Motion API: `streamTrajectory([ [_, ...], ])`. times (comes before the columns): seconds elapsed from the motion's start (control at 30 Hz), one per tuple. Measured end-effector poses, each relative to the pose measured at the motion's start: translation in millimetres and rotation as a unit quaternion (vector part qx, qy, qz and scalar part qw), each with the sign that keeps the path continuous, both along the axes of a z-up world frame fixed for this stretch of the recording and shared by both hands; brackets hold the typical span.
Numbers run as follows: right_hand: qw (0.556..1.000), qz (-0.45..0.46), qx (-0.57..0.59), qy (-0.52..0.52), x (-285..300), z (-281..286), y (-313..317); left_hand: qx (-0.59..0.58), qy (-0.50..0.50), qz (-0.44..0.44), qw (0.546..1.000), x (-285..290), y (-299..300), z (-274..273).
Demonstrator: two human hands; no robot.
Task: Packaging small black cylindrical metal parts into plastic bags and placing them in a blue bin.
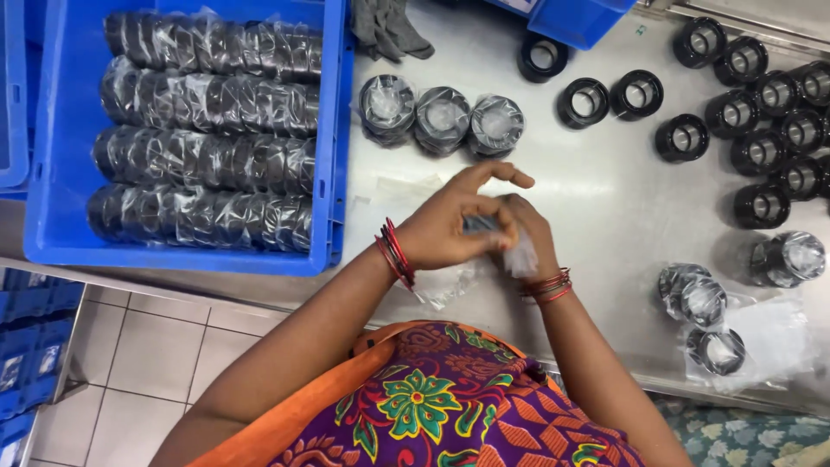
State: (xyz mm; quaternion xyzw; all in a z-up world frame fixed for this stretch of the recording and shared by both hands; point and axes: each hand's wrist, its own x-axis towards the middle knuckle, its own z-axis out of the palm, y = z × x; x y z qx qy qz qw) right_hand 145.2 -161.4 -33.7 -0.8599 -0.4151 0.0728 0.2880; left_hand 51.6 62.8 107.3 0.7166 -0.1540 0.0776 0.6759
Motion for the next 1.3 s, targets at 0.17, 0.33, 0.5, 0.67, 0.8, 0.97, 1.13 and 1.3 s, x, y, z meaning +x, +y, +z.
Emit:
streamTrajectory([
  [0.17, 0.875, -0.064, 0.168, 0.45, -1.9, 44.9, -11.4, 0.206, 0.077, 0.067, 0.973, -3.7, -7.2, -65.2],
  [0.33, 0.711, -0.079, 0.178, 0.676, 0.8, 57.3, -19.8, 0.143, 0.155, 0.021, 0.977, 3.9, -15.1, -83.0],
  [0.5, 0.948, -0.259, -0.185, -0.021, 18.6, 76.5, 7.8, 0.27, 0.088, 0.201, 0.938, -13.5, -17.1, -77.7],
  [0.67, 0.996, -0.044, -0.055, -0.057, 122.0, 49.6, 1.9, 0.343, 0.145, 0.153, 0.915, -12.0, -13.7, -81.2],
  [0.8, 0.965, 0.012, -0.196, -0.174, 216.6, 57.0, 3.4, 0.323, 0.12, 0.19, 0.919, -2.6, -23.7, -81.1],
  [0.97, 0.967, -0.024, -0.221, -0.121, 157.4, 103.7, -6.5, 0.209, 0.14, 0.183, 0.95, -5.1, -24.8, -88.2],
  [1.13, 0.979, -0.029, -0.143, 0.145, 93.5, 108.1, -44.8, 0.06, 0.21, 0.17, 0.961, -6.2, -23.9, -92.8],
  [1.3, 0.852, 0.027, -0.082, 0.516, 54.6, 115.5, -29.6, 0.11, 0.182, 0.122, 0.969, -5.6, -27.4, -74.1],
])
